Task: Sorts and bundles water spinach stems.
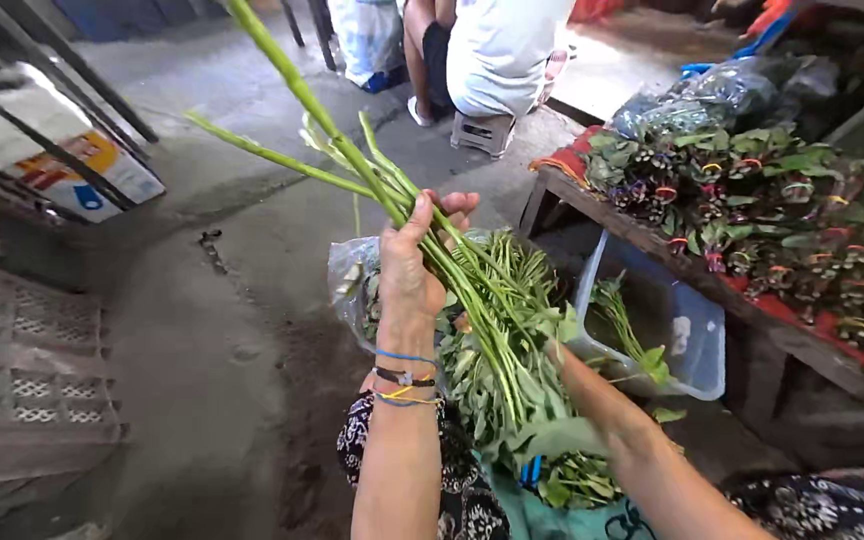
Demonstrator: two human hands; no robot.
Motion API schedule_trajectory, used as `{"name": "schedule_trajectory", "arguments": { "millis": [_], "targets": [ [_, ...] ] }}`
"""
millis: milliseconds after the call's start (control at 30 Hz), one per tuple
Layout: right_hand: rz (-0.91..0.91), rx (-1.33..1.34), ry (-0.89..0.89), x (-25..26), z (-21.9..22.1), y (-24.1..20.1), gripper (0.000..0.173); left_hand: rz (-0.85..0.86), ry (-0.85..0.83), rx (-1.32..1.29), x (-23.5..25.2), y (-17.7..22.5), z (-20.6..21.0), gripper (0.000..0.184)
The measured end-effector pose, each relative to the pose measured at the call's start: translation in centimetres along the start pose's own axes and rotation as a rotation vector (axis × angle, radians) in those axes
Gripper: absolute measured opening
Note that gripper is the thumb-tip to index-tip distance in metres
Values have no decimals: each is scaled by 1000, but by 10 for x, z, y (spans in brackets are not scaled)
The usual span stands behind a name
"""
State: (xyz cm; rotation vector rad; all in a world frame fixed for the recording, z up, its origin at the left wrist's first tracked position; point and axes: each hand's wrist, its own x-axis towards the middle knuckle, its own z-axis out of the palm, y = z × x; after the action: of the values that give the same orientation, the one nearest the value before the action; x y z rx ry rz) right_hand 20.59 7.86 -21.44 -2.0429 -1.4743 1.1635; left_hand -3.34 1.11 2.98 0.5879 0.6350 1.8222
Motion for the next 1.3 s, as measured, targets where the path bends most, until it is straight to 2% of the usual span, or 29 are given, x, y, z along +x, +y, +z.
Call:
{"name": "schedule_trajectory", "arguments": {
  "millis": [33,67,100,133,200,267,433,600,700,800,967,1033,1100,1167,1300],
  "targets": [
    [-111,17,82,-13,-3,-3,38,-44,0,-14,-1,-2,1,20],
    [-122,-33,97,-31,-13,-18,36,-72,3,-34,0,-3,2,18],
    [114,-125,-212,-45,-46,-57,44,-89,19,-63,1,-4,3,16],
    [131,-88,-194,-31,-48,-58,41,-100,34,-80,1,-6,5,17],
    [20,-3,-128,0,-48,-39,33,-114,34,-48,-1,-9,5,21],
    [-63,55,-161,11,-69,-39,27,-108,27,29,-1,-12,6,22],
    [-319,309,-188,-41,-160,-81,13,-62,-1,265,-5,-20,7,16],
    [-427,511,-181,-79,-220,-120,6,-230,-26,338,-14,-38,15,6],
    [-398,536,-199,-91,-224,-139,6,-368,-136,356,-23,-61,21,10],
    [-372,593,-184,-99,-209,-154,6,-462,-245,375,-30,-90,28,13],
    [-390,659,-88,-111,-181,-161,11,-657,-273,371,-42,-109,44,10],
    [-463,569,-58,-118,-176,-149,15,-701,-264,314,-42,-110,44,10],
    [-557,399,-77,-130,-171,-125,29,-706,-225,276,-42,-111,43,10],
    [-562,322,-81,-141,-162,-100,26,-688,-190,263,-42,-116,43,10],
    [-519,446,-86,-153,-154,-71,17,-693,-190,299,-45,-128,40,7]
  ]
}}
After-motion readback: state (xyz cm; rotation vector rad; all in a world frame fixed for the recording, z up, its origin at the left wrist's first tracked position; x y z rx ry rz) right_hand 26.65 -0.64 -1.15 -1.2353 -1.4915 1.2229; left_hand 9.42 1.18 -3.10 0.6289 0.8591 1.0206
